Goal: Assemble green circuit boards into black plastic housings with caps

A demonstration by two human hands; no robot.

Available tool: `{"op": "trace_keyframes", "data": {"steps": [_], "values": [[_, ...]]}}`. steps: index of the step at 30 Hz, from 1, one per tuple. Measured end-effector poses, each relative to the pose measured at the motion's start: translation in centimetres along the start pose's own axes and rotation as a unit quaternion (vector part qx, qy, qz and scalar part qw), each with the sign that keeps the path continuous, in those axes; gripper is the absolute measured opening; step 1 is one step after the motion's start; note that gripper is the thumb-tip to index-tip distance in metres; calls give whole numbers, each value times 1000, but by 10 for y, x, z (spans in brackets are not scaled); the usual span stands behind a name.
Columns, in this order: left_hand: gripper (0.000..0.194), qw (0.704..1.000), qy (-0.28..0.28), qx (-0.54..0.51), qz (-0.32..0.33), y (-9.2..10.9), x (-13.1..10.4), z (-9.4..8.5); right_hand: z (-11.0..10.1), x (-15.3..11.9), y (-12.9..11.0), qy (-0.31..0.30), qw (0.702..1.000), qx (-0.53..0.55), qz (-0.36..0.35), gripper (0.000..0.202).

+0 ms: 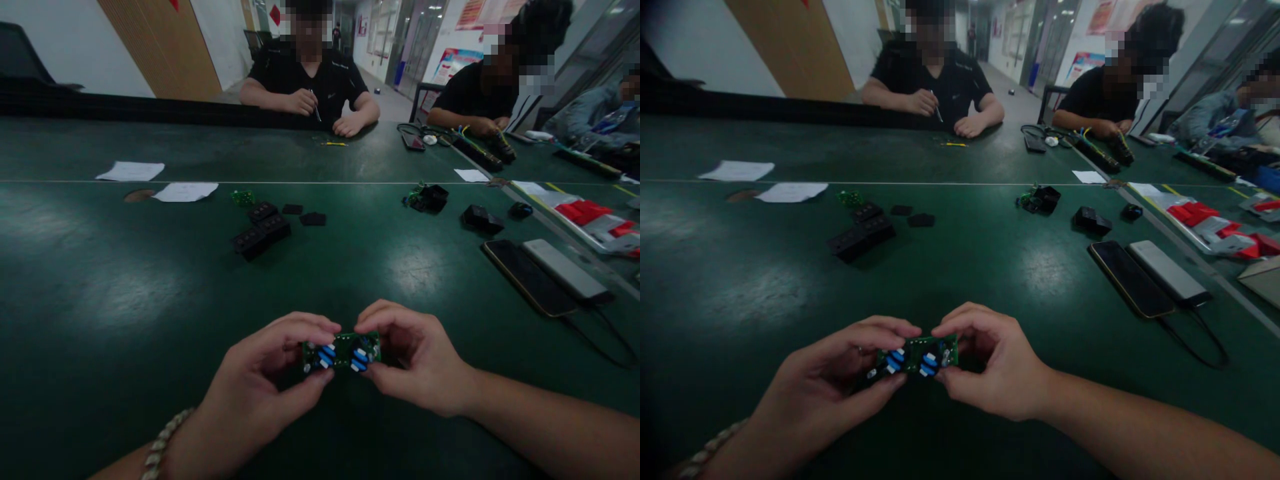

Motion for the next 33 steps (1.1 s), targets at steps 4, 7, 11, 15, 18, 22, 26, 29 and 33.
{"op": "trace_keyframes", "data": {"steps": [4, 7, 11, 15, 18, 22, 26, 29, 33], "values": [[48, 1000, 3, 13, 19, 4, 1, 2, 1, -1, -1, -2, 1000, 4, -4, 43], [47, 999, 5, 22, 32, 6, 0, 3, 2, -1, -2, -8, 1000, -1, -1, 41], [49, 998, -1, 41, 42, 7, -4, 4, 3, -1, -3, -8, 1000, -19, -11, 41], [47, 996, -11, 70, 53, 9, -6, 5, 4, -2, -6, -7, 999, -27, -31, 41], [43, 995, -15, 82, 54, 9, -7, 5, 4, -3, -7, -1, 999, -33, -40, 40], [41, 996, -20, 78, 45, 6, -7, 5, 4, -3, -9, -3, 998, -39, -51, 42], [47, 996, -27, 70, 40, 5, -7, 6, 4, -3, -10, -8, 998, -46, -53, 41], [51, 998, -14, 52, 37, 6, -6, 5, 4, -3, -11, -8, 997, -53, -54, 40], [51, 999, -7, 46, 22, 3, -6, 5, 4, -3, -11, -7, 997, -55, -59, 39]]}}
Point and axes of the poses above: each hand's wrist, its own x-axis towards the middle knuckle, its own z-axis out of the palm, y = z × x, the point moved 8 cm from there along x, towards the middle knuckle, and after that the axes turned 6 degrees about -x, right-handed, at the moved point
